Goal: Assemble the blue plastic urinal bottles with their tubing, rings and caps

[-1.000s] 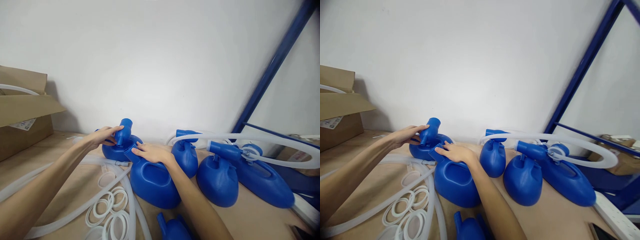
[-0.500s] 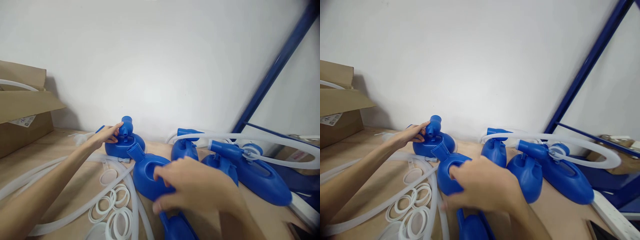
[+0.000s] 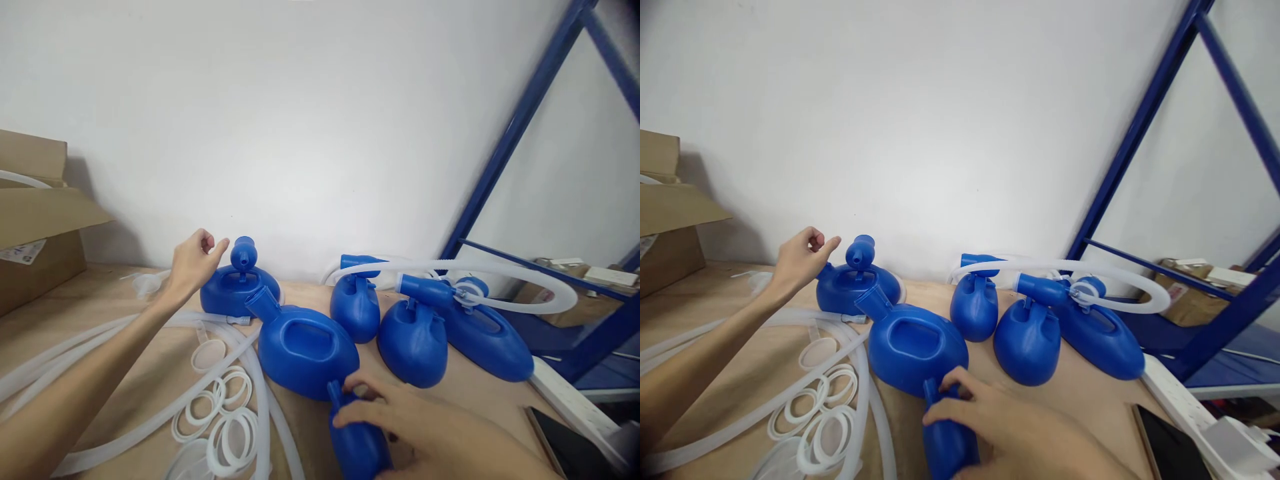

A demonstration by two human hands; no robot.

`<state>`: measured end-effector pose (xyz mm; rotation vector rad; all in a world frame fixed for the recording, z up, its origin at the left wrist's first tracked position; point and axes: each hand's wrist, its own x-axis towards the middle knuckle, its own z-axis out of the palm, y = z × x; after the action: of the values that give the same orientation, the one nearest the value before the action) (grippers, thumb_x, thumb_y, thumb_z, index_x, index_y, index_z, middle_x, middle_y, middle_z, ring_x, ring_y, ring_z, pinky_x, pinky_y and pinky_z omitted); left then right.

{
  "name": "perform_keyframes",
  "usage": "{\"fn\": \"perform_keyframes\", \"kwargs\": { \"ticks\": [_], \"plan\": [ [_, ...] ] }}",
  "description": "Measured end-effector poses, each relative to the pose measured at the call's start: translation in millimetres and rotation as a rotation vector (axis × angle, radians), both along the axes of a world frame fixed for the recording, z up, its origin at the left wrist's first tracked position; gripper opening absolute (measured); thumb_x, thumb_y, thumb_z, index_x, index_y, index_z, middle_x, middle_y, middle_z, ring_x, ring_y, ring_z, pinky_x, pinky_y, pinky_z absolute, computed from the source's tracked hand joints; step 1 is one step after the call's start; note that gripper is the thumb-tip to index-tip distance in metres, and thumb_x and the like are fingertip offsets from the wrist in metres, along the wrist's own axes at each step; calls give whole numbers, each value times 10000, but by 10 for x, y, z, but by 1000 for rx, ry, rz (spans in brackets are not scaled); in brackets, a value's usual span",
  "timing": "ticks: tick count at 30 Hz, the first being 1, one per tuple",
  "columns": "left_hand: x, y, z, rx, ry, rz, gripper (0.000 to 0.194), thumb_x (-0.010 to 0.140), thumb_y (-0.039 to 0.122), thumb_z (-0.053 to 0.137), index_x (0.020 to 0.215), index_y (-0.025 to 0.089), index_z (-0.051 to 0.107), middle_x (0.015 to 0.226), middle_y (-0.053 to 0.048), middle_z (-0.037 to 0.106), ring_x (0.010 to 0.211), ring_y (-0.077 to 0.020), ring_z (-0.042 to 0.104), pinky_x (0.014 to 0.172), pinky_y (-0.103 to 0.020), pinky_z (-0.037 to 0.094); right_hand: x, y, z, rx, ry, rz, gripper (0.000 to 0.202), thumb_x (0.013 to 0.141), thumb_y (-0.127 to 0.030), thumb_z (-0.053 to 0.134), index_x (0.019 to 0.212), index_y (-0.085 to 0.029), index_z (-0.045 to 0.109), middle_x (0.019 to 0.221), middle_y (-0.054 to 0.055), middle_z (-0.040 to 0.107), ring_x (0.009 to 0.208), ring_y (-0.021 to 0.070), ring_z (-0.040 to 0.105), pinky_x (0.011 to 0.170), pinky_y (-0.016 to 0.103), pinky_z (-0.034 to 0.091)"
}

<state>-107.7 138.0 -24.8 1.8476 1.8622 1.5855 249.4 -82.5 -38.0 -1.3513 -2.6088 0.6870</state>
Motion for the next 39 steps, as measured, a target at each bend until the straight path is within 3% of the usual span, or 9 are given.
{"fn": "perform_keyframes", "kwargs": {
  "ticks": [3,6,8,11,18,24,31,35,39],
  "plan": [
    [155,-216,49,203,196,-277,351,894,558,579,827,217,534,662,35,527,598,-146,525,630,-273,434,14,157,81,-177,361,-181,619,783,-418,856,1364,-432,643,1571,37,433,1064,226,707,856,325,627],
    [291,-363,23,206,586,-662,546,860,705,601,1052,195,639,969,-52,657,790,-190,637,704,-292,493,-23,457,167,35,753,-270,617,835,-494,797,1410,-360,615,1553,75,470,1228,286,628,944,372,597],
    [356,-393,-35,179,825,-767,781,778,807,633,1287,215,619,1248,-114,632,965,-253,672,748,-316,516,-74,715,207,132,898,-305,615,894,-525,727,1463,-367,556,1544,60,501,1299,287,579,1011,403,564],
    [424,-358,-157,126,1003,-799,972,703,865,655,1434,232,557,1326,-143,617,1059,-306,673,757,-328,526,-165,1098,155,100,928,-362,671,873,-543,745,1479,-330,550,1484,63,560,1245,267,604,1029,403,551],
    [520,-273,-336,202,1093,-814,756,771,839,615,1171,209,733,1015,-120,687,930,-281,652,705,-326,491,-270,1560,-227,-139,1151,-485,671,908,-580,685,1506,-318,531,1048,28,705,1009,191,672,963,334,568],
    [534,-278,-343,186,1088,-809,781,760,848,616,1188,206,735,1038,-116,692,930,-275,647,689,-326,478,-189,1670,-239,-136,1054,-434,728,857,-593,731,1500,-307,544,1043,36,677,985,210,650,971,373,557],
    [552,-305,-365,211,1113,-790,815,725,898,578,1162,230,741,1046,-123,687,917,-275,647,584,-289,432,-99,1708,-260,-109,895,-366,715,879,-691,633,1474,-301,567,1287,77,653,1082,265,639,1008,458,535],
    [568,-320,-359,189,1109,-789,832,706,907,583,1172,237,742,1083,-120,691,954,-281,654,594,-298,442,-60,1654,-274,-173,807,-275,1032,769,-744,728,1597,-248,361,1310,125,627,1111,282,652,1015,460,528],
    [591,-349,-341,167,1135,-775,879,662,922,598,1169,219,743,1080,-124,693,954,-291,654,600,-314,455,-157,1538,-303,-189,758,-296,1451,519,-565,967,1645,-235,113,1440,192,514,1152,306,658,1005,459,539]
  ]
}}
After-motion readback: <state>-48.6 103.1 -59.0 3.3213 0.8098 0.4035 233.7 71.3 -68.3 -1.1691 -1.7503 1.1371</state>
